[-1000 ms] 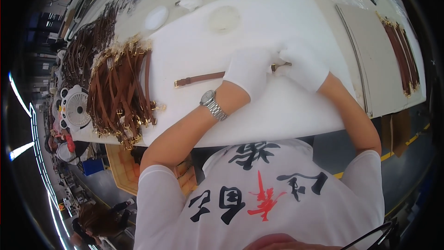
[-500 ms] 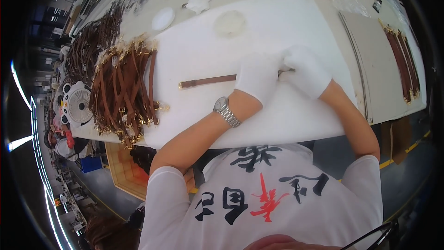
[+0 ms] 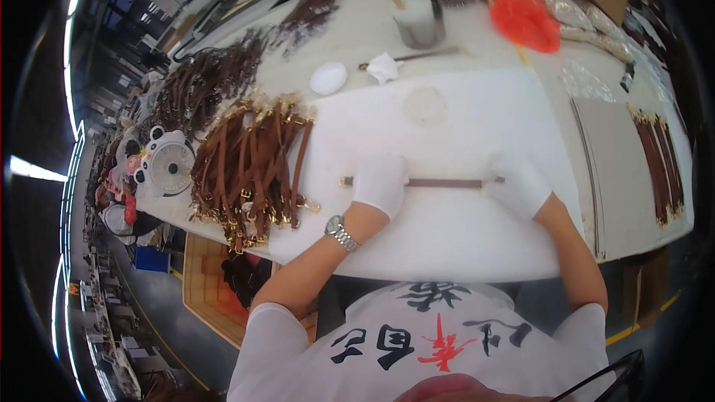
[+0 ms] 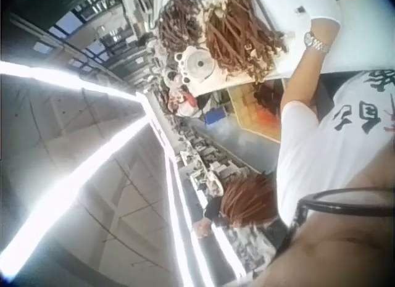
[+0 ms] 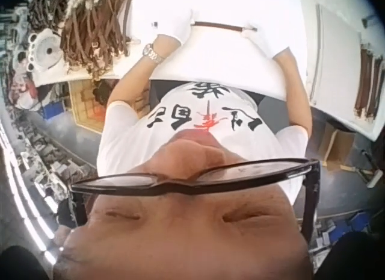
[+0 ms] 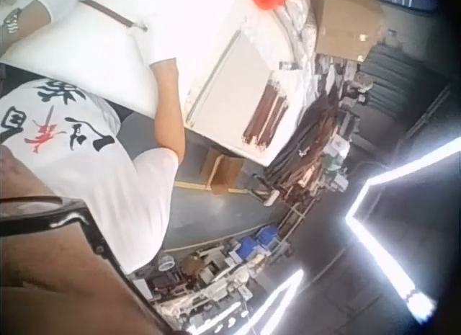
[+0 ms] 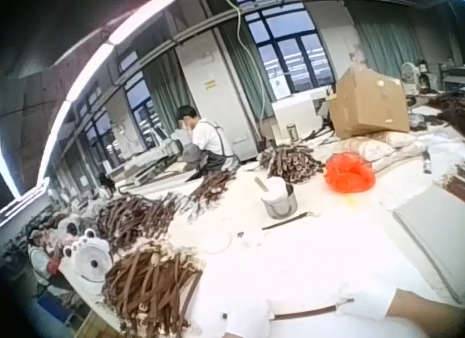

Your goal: The recorder is cleaning and assembling leather straps by applying glue and attaching hardware.

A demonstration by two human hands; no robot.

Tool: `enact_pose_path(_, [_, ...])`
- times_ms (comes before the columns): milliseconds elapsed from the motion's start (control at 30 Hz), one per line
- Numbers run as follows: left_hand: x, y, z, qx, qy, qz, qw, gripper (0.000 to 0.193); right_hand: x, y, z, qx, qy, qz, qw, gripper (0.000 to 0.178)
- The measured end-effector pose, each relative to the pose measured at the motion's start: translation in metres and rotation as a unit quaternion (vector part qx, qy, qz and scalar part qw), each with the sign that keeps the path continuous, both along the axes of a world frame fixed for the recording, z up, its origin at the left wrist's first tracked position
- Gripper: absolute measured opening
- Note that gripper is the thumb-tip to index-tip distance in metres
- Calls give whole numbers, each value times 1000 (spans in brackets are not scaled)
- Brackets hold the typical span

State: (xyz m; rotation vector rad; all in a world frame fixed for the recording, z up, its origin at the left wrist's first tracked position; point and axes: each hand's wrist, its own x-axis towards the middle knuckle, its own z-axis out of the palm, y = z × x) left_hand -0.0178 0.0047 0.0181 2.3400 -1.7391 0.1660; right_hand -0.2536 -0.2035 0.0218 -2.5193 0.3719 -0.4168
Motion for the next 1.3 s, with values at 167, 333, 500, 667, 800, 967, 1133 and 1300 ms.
enact_pose_path(167, [1, 5, 5, 4, 83, 24, 996, 7, -1, 15, 1, -132, -11, 26, 991, 16])
enact_pose_path(333, [-10, -3, 1, -9, 116, -28, 993, 8, 24, 45, 20, -263, 84, 59, 959, 13])
enact_pose_path(500, [-2, -8, -8, -21, 152, -46, 987, 9, 50, 32, 18, -189, 107, 74, 973, 11])
enact_pose_path(667, [5, -9, -15, -62, 205, -54, 975, 10, 58, 25, 35, -30, 149, 52, 987, 13])
enact_pose_path(800, [5, -7, -16, -57, 223, -57, 971, 11, 56, 29, 41, -16, 159, 46, 986, 16])
enact_pose_path(967, [2, -7, -15, -56, 220, -48, 973, 12, 53, 29, 33, -68, 146, 58, 985, 15])
enact_pose_path(1133, [1, -8, -14, -51, 213, -55, 974, 12, 49, 31, 28, -120, 85, 75, 986, 13])
enact_pose_path(1300, [-3, -8, -28, -66, 201, -65, 975, 10, 47, 31, 14, -107, 85, 67, 988, 13])
